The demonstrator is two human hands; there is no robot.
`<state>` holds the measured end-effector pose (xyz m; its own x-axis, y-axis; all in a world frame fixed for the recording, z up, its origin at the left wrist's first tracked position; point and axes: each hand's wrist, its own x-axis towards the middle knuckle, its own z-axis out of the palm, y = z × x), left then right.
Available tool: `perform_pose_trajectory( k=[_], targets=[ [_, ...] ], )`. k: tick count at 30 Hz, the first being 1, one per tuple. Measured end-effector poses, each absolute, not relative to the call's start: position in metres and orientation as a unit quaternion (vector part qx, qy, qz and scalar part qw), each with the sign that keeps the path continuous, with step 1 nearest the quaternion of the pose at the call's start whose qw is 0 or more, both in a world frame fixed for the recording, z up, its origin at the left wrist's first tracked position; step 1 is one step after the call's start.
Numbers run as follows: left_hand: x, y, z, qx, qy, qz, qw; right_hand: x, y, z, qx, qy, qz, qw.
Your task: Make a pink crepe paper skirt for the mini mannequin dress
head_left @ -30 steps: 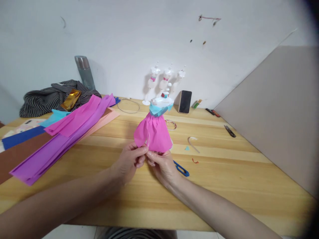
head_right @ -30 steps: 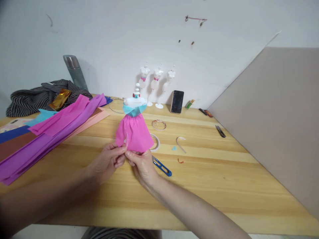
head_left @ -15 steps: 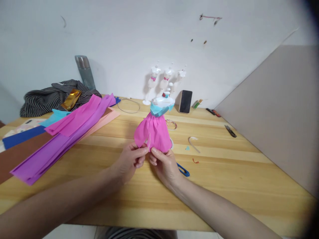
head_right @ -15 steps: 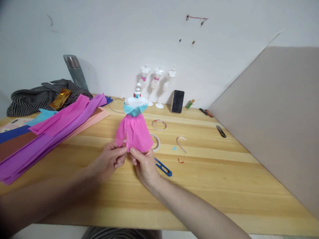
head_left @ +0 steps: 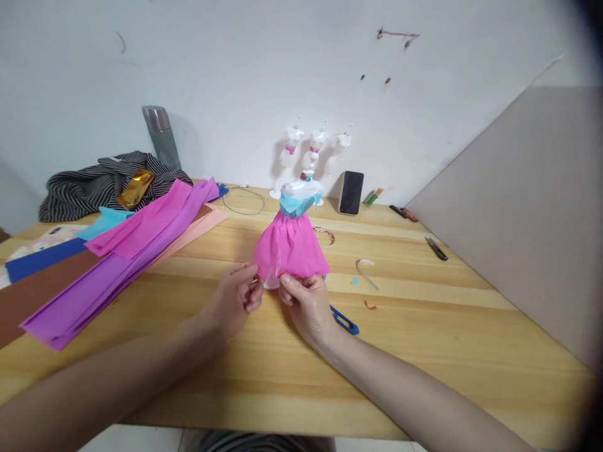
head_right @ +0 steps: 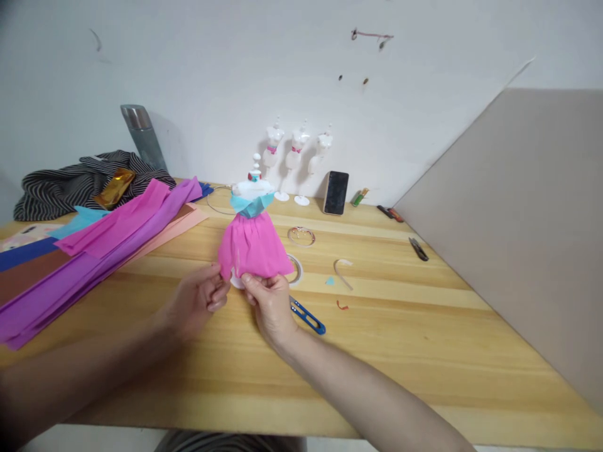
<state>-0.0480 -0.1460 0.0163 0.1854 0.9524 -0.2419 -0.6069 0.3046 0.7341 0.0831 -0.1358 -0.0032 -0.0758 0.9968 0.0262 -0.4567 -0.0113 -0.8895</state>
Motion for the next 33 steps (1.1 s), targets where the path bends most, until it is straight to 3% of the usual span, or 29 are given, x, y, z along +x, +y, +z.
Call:
perform_pose_trajectory(
  k=[33],
  targets=[
    [-0.041,-0.142,0.004,0.298,0.365,0.524,0.71,0.08,-0.133,-0.009,-0.341,-0.363,0.645,0.58]
  ],
)
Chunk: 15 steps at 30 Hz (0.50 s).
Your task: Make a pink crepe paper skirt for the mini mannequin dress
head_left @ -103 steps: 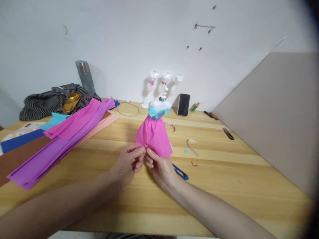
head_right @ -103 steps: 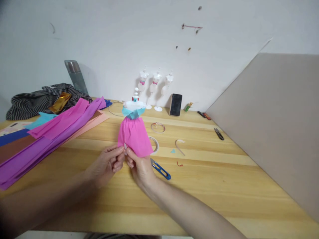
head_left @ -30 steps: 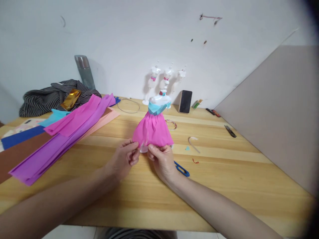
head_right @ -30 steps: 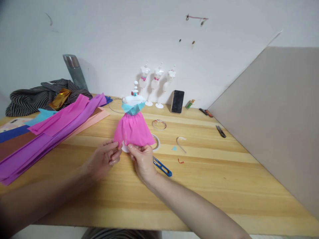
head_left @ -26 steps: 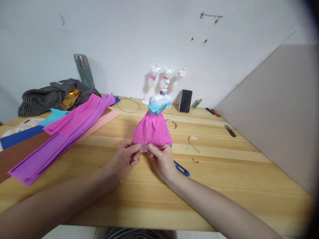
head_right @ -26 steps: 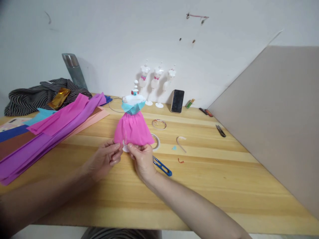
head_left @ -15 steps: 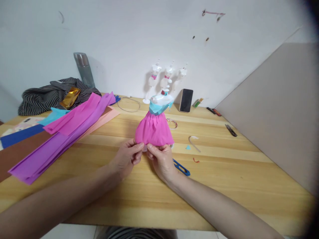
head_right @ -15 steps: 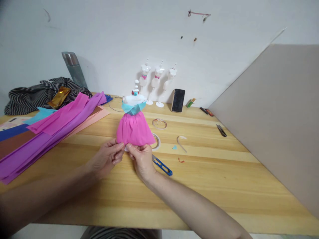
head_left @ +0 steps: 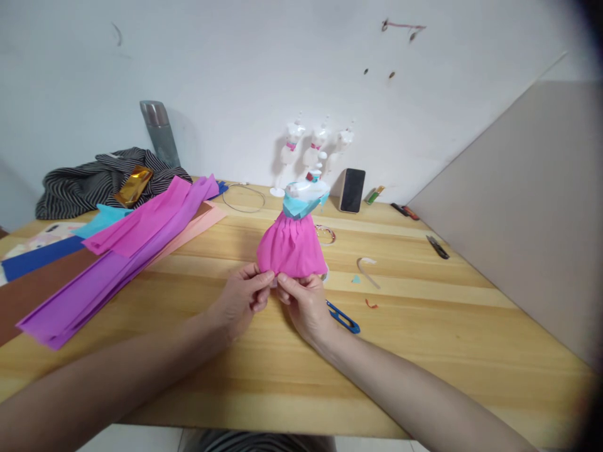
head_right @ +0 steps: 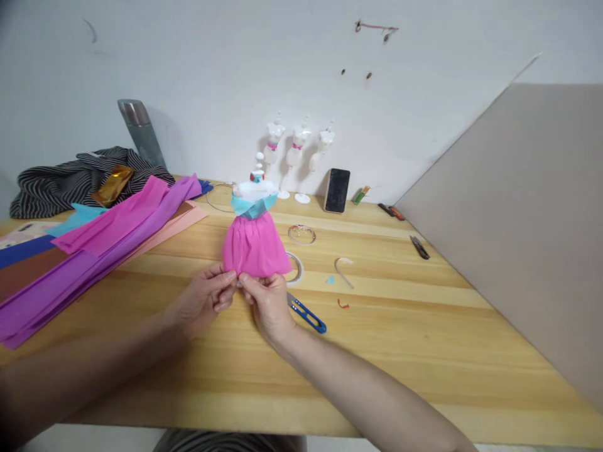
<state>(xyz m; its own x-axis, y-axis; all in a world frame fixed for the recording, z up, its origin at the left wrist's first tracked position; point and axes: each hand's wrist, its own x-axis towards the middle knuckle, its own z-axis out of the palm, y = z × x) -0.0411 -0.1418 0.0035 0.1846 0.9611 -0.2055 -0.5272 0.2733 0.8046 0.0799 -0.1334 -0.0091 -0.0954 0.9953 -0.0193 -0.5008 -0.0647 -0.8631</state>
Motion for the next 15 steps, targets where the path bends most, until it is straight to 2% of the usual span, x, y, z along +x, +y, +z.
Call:
perform_pose_trajectory(
  k=[15],
  targets=[
    [-0.0407,-0.1457,0.0084,0.307,0.345,0.507,0.728,0.081,-0.1307,-0.0111,-0.365,-0.37,0.626,0.582]
  ],
)
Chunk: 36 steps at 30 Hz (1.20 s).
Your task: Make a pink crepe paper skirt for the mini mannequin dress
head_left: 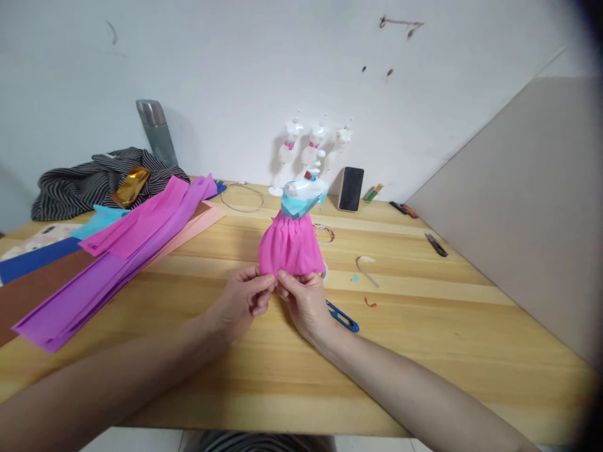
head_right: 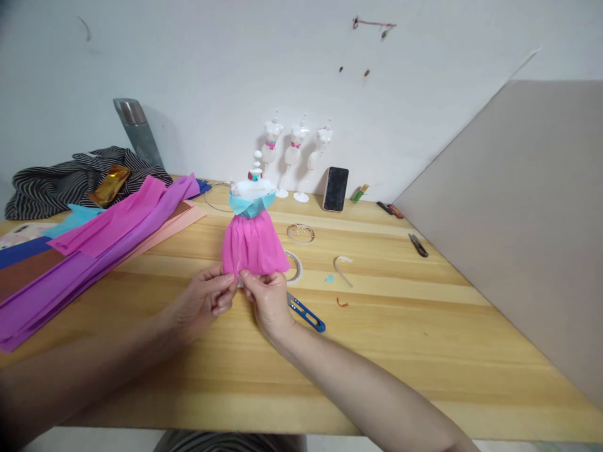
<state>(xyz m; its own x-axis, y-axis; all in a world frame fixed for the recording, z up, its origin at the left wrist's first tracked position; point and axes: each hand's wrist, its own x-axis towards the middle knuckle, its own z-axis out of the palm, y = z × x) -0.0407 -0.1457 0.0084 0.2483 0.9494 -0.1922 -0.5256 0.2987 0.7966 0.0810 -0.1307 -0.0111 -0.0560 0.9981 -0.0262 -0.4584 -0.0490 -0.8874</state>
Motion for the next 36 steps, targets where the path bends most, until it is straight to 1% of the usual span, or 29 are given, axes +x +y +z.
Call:
perform_pose_trajectory(
  k=[13,36],
  targets=[
    [-0.039,-0.1416,0.0047,0.302,0.381,0.511,0.708,0.081,-0.1319,-0.0137,-0.348,-0.369,0.64,0.578],
    [-0.0388,-0.1397,0.0073,0.277,0.365,0.535,0.71,0.0817,-0.1333,-0.0114,-0.337,-0.371,0.661,0.559]
  ],
)
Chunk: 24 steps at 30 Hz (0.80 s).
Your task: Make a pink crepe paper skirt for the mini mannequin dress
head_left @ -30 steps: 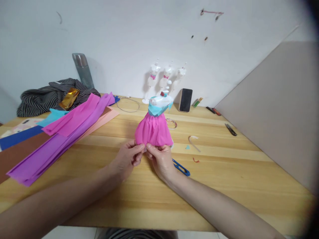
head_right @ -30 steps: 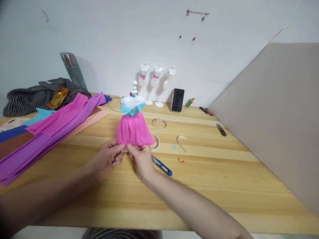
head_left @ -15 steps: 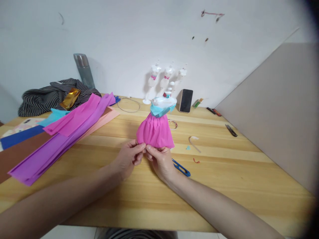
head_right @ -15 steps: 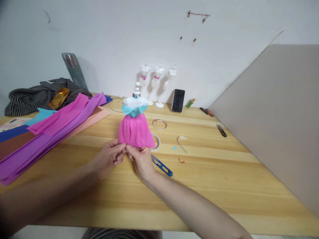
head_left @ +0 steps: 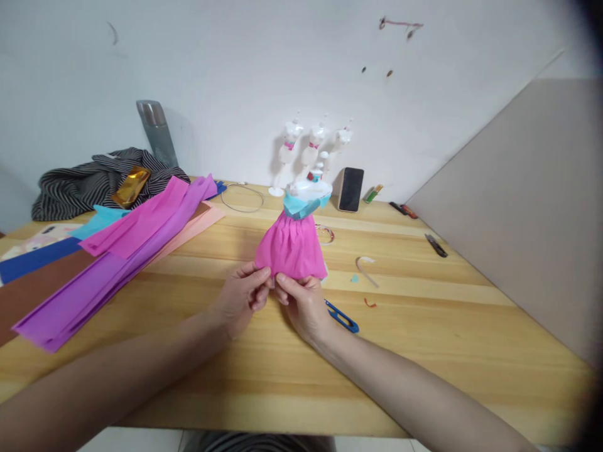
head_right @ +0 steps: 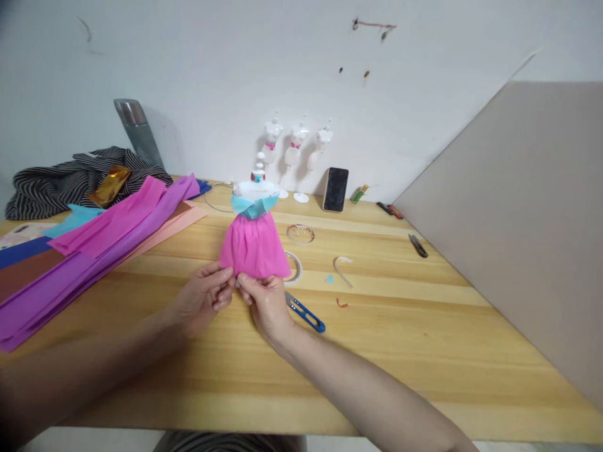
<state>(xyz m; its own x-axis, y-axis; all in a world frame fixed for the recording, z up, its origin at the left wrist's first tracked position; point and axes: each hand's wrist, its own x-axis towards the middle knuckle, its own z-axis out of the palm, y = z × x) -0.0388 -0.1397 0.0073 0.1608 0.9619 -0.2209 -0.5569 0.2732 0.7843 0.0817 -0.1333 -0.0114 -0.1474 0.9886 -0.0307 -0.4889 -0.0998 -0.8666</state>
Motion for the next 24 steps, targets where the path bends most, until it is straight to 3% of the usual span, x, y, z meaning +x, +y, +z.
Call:
perform_pose_trajectory(
  k=[24],
  targets=[
    [-0.0371,-0.1413,0.002,0.293,0.358,0.541,0.702,0.082,-0.1346,-0.0107,-0.333,-0.374,0.664,0.556]
  ],
)
